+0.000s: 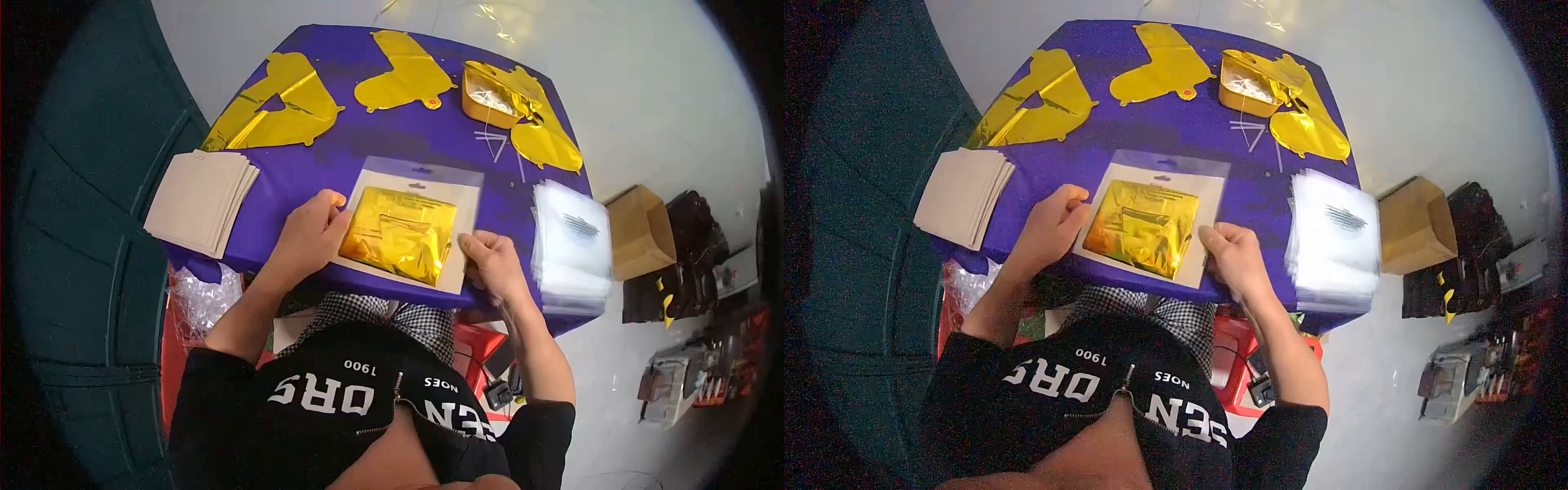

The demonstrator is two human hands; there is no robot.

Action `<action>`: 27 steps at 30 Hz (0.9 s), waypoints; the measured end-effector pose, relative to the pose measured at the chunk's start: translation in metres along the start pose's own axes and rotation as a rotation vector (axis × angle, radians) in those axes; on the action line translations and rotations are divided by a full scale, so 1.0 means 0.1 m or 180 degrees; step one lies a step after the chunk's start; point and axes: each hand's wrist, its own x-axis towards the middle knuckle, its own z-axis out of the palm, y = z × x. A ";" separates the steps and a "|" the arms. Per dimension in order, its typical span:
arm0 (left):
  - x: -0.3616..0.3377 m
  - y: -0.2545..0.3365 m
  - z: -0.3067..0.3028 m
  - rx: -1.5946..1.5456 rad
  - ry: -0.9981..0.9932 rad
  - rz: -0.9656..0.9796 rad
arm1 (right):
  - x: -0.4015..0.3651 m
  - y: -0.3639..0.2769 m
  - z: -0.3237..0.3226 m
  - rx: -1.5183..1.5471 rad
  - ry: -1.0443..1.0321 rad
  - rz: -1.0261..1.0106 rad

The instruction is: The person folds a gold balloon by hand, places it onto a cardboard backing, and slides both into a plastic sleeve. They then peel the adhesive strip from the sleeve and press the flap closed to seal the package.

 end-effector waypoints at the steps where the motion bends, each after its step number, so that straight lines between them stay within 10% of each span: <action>1: -0.06 0.00 -0.04 -0.0051 0.0096 0.0060 | -0.09 0.03 0.01 0.0004 0.0095 -0.0083; 12: -0.90 -0.21 -0.03 -0.1495 -0.1022 -0.1665 | -1.00 0.99 -0.19 0.1128 -0.0130 0.0124; 20: -0.93 -0.22 0.49 -0.4205 -0.1449 -0.1594 | -0.88 1.20 -0.15 0.1253 -0.0014 -0.0015; 27: -0.99 -0.33 0.44 -0.4212 -0.1556 -0.1335 | -0.87 1.13 0.07 0.0944 0.0402 -0.0114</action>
